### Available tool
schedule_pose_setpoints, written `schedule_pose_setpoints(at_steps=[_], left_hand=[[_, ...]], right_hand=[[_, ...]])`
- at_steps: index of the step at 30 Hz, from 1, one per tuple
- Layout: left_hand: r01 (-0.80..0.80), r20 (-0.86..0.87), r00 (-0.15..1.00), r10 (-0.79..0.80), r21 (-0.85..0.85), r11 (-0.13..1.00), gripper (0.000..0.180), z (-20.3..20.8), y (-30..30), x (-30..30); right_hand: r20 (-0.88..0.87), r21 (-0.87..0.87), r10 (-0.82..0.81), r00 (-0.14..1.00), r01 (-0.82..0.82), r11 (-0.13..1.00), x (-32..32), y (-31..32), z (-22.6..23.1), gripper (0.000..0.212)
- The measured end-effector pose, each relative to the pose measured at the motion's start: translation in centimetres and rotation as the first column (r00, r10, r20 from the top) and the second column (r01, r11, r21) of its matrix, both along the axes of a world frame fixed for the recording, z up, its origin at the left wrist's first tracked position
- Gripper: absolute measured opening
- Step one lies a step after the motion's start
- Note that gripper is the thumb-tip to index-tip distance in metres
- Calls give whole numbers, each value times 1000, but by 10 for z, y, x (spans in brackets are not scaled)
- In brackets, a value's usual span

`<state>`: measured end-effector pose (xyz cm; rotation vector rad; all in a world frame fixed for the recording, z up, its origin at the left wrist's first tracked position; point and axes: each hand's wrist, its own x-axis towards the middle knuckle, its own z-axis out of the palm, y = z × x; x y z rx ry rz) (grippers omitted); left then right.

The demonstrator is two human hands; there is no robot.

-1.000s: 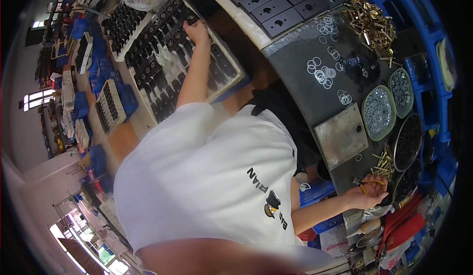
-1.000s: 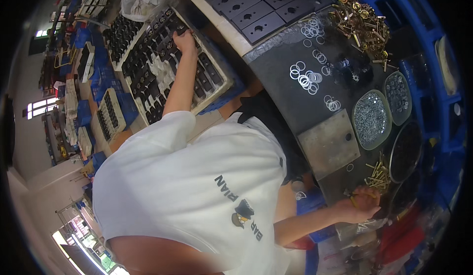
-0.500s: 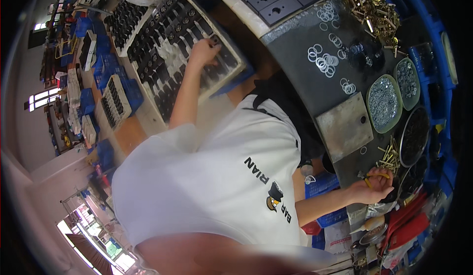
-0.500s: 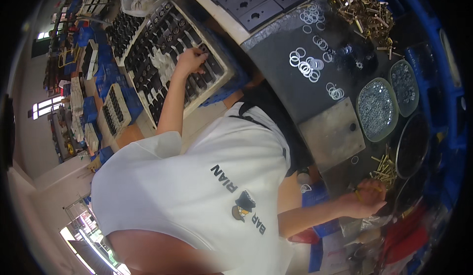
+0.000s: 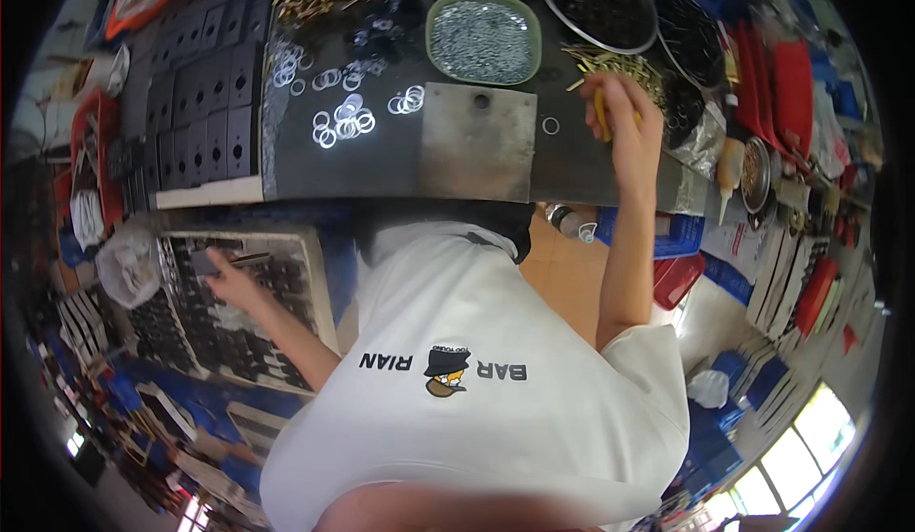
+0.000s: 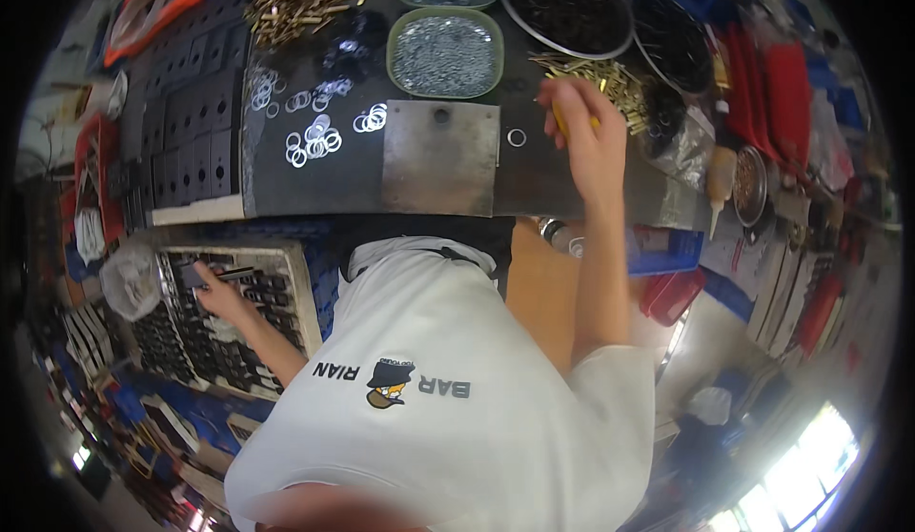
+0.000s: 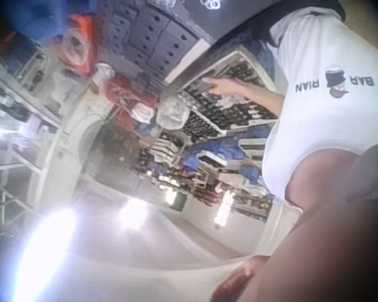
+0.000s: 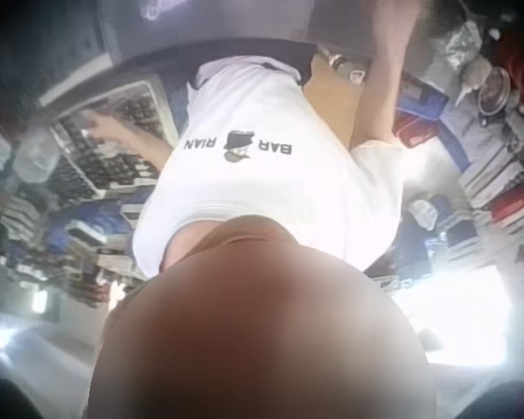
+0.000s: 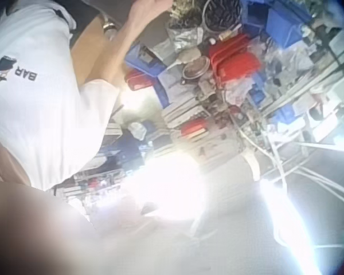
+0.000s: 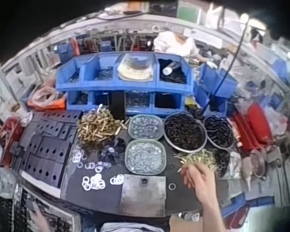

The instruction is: Assembling small metal components into a lock body using pliers and a screwdriver at a workstation.

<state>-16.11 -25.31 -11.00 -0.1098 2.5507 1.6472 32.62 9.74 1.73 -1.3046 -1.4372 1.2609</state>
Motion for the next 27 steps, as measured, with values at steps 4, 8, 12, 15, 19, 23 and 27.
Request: schedule_pose_setpoints(at_steps=[4,8,12,15,19,23,27], left_hand=[[286,-91,957,-274,429,857,31,76,72,33],[598,-141,704,-696,645,475,45,105,145,82],[796,-94,225,-970,592,128,40,128,204,160],[957,-186,-54,-981,271,-104,42,99,229,188],[986,-295,-169,-941,-61,-158,39,95,247,206],[978,-315,-199,-928,-124,-168,40,77,250,202],[966,-280,-223,-934,-190,-173,44,79,249,198]], right_hand=[[391,323,-150,908,18,946,39,82,-8,32],[725,551,-445,525,-55,833,130,179,-29,31],[757,652,-621,202,-174,738,154,222,-46,25],[876,465,-446,182,-81,881,156,236,-50,26],[868,490,-495,35,-219,843,168,238,-51,31],[722,487,-306,621,-140,862,42,111,23,33],[329,44,191,925,-217,975,-53,-18,42,27]])
